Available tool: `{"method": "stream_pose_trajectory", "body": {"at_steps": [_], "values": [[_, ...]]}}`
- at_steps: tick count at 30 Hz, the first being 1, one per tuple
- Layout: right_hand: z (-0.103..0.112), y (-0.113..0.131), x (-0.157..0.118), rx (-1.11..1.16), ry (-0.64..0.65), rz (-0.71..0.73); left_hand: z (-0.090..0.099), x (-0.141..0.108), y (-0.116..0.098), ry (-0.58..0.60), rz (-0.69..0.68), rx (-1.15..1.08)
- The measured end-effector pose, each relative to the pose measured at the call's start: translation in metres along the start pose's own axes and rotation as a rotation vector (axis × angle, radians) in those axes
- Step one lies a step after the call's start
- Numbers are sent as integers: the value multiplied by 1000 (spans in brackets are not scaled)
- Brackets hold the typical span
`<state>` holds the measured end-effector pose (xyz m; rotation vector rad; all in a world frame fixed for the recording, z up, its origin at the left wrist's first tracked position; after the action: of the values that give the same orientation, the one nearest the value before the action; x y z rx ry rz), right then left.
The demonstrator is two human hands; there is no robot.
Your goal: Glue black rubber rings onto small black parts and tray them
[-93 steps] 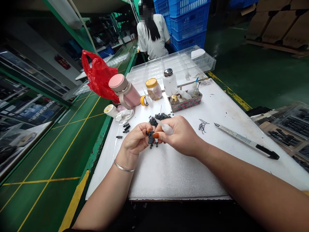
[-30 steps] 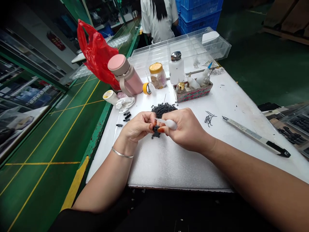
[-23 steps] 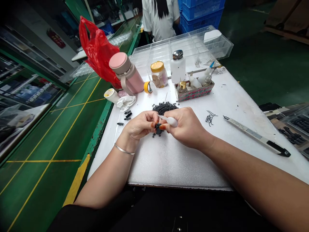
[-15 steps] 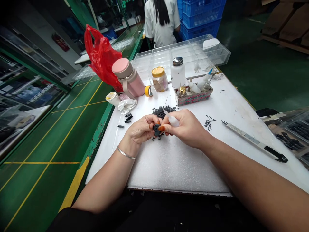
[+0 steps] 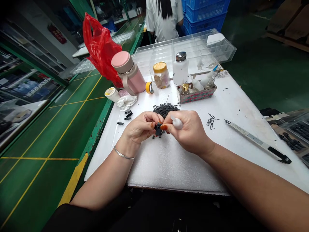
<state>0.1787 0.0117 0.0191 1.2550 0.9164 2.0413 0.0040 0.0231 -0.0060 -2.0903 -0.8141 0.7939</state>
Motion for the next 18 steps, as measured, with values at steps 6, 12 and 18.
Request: {"method": "stream_pose_trajectory", "body": {"at_steps": [6, 12, 18], "values": [[-1, 0, -1, -78, -45, 9, -1, -2, -2, -99, -8, 18], [-2, -5, 0, -19, -62, -34, 0, 3, 2, -116, -41, -26], [-1, -10, 5, 168, -27, -125, 4, 6, 5, -101, -33, -83]]}}
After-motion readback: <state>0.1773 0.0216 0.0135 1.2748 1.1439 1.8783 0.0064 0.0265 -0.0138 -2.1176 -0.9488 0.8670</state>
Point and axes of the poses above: each hand's wrist, its own x-axis towards the middle knuckle, its own z-axis out of the back of the hand, y = z × x, the point moved 1 cm from there along x, towards the middle knuckle, and after that the axes turned 11 degrees about z, right-handed, at the moved point
